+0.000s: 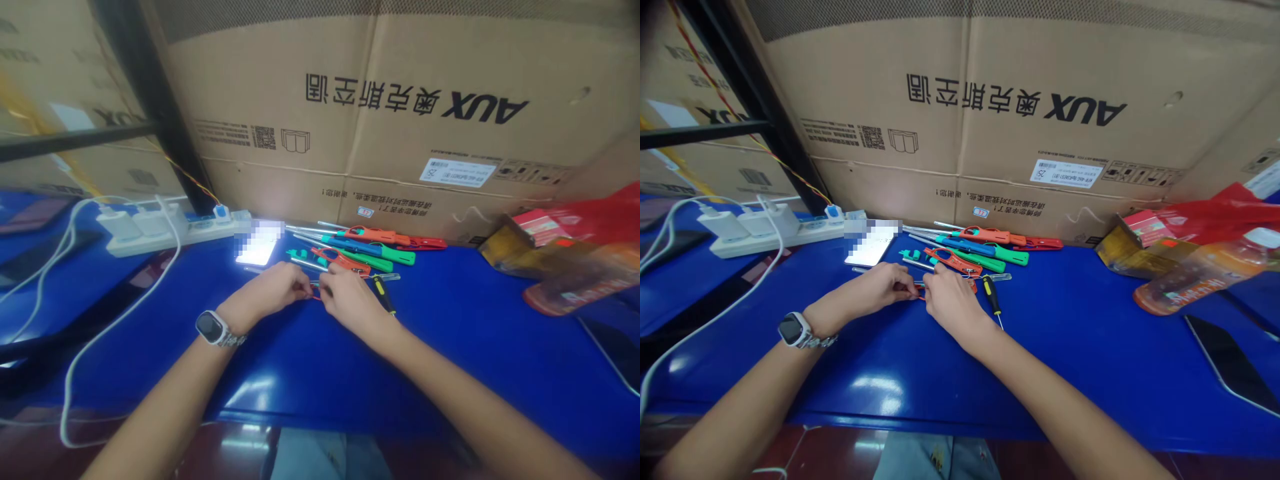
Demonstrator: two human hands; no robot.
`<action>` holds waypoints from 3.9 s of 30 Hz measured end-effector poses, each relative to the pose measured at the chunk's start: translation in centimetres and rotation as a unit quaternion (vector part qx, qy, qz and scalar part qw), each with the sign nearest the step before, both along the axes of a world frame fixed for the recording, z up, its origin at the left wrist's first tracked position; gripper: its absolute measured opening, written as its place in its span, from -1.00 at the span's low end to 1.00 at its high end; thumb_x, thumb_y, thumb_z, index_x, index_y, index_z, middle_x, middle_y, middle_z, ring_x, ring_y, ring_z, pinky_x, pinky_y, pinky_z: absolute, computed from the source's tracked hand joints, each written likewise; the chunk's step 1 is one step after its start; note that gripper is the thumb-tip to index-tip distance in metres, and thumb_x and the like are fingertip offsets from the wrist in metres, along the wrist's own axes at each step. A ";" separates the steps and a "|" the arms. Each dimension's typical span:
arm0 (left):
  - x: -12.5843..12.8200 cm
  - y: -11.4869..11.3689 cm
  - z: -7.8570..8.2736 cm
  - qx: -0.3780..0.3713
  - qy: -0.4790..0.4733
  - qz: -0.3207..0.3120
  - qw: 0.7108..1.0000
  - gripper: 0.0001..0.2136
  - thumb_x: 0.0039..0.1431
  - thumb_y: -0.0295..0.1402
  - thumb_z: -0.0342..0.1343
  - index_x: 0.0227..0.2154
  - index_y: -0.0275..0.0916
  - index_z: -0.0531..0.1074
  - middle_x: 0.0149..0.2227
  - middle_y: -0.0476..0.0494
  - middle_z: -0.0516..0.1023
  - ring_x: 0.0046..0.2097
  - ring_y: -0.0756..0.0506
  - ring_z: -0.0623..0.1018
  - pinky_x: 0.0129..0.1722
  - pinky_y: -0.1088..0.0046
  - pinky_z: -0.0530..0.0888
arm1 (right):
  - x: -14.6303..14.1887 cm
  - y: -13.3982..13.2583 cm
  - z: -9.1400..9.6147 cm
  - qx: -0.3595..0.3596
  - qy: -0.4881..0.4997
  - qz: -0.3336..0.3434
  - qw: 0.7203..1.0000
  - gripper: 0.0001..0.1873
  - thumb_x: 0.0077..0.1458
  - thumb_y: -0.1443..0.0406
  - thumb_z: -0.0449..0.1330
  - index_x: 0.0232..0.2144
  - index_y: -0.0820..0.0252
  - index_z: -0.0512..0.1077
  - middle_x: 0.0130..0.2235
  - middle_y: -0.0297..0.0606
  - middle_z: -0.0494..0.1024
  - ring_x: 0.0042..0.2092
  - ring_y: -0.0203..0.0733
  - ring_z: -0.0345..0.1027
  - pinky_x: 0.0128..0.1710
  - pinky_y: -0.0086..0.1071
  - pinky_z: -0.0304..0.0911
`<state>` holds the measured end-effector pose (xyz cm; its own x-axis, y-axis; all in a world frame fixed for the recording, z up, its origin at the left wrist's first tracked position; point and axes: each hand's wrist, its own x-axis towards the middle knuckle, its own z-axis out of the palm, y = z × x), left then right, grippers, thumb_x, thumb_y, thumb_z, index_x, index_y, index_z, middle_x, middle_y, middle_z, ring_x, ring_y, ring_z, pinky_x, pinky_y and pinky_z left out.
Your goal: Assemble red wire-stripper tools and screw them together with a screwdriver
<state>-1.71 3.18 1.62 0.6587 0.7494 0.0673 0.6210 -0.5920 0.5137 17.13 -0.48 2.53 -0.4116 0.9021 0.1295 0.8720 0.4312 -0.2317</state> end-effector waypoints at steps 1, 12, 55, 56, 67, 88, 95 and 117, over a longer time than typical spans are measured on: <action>0.0 0.0 0.0 -0.003 0.001 0.002 1.000 -0.88 0.13 -0.52 0.20 -0.39 -0.23 0.63 -0.38 -0.09 0.64 -0.33 -0.06 0.57 -0.29 0.49 0.41 | -0.2 -0.3 0.2 0.005 -0.028 -0.005 1.000 -0.79 0.24 0.38 0.07 -0.35 0.21 0.51 -0.20 -0.14 0.50 -0.30 -0.17 0.44 -0.30 -0.35 0.22; 0.4 -0.3 0.3 -0.003 0.025 0.018 1.000 -0.87 0.15 -0.49 0.16 -0.39 -0.20 0.61 -0.37 -0.06 0.67 -0.35 -0.05 0.58 -0.36 0.51 0.35 | -1.1 -0.9 0.9 0.012 -0.092 -0.028 0.995 -0.77 0.17 0.39 0.10 -0.15 0.23 0.50 -0.09 -0.04 0.51 -0.22 -0.02 0.52 -0.29 -0.28 0.33; 0.7 -0.5 0.3 0.025 -0.009 0.025 0.999 -0.87 0.14 -0.28 0.20 -0.37 -0.24 0.55 -0.51 -0.02 0.47 -0.41 -0.05 0.43 -0.39 0.46 0.32 | 4.2 -1.7 -1.9 0.023 0.008 0.078 0.997 -0.48 0.37 0.02 -0.09 0.26 -0.04 0.29 -0.11 -0.13 0.33 -0.05 -0.04 0.18 -0.04 -0.12 0.14; 0.9 -0.7 0.4 0.054 -0.018 0.035 0.998 -0.84 0.14 -0.25 0.21 -0.35 -0.25 0.53 -0.49 -0.03 0.45 -0.37 -0.07 0.43 -0.36 0.44 0.34 | 4.2 -1.8 -1.9 0.018 0.003 0.078 0.997 -0.47 0.37 0.01 -0.11 0.28 -0.05 0.26 -0.10 -0.12 0.32 -0.05 -0.03 0.17 -0.03 -0.11 0.14; 3.3 -1.7 -0.4 0.155 -0.017 0.056 0.986 -0.64 0.24 -0.09 0.13 -0.06 -0.24 0.45 -0.07 -0.23 0.46 -0.03 -0.23 0.47 0.01 0.18 0.41 | 7.1 0.9 -0.7 0.053 0.073 0.047 0.995 -0.63 0.33 0.32 0.01 0.11 0.10 0.43 -0.05 -0.12 0.44 -0.01 -0.06 0.25 -0.02 -0.17 0.14; 3.1 -1.8 -0.3 0.154 0.080 0.035 0.984 -0.72 0.30 -0.21 0.11 -0.07 -0.25 0.58 -0.25 -0.20 0.49 -0.18 -0.17 0.49 -0.15 0.29 0.43 | 6.5 -0.5 -1.4 0.044 -0.040 0.121 0.991 -0.52 0.38 0.18 -0.03 0.25 0.23 0.30 0.15 0.01 0.42 0.17 0.03 0.26 0.09 -0.06 0.22; 3.5 -2.6 0.3 0.212 0.156 0.023 0.964 -0.75 0.34 -0.23 0.06 -0.04 -0.15 0.55 -0.23 -0.15 0.50 -0.15 -0.16 0.50 -0.14 0.30 0.40 | 5.9 -1.3 -2.0 0.026 -0.052 0.113 0.992 -0.40 0.37 0.15 -0.02 0.32 0.41 0.18 0.36 0.01 0.19 0.39 0.06 -0.01 0.38 -0.02 -0.06; 3.0 -1.9 -0.4 0.218 0.117 -0.006 0.969 -0.80 0.35 -0.31 0.04 -0.13 -0.16 0.55 -0.18 -0.14 0.51 -0.11 -0.17 0.51 -0.08 0.24 0.43 | 7.0 -1.2 -0.6 -0.048 0.107 0.099 0.988 -0.35 0.38 0.19 -0.13 0.42 0.31 -0.10 0.42 -0.09 -0.03 0.42 -0.11 -0.13 0.40 -0.07 -0.04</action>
<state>1.25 1.24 1.21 0.7025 0.6758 0.2231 0.6821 -0.7288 0.0599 24.10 -1.72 1.97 -0.5527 0.8195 0.1514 0.6996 0.5550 -0.4501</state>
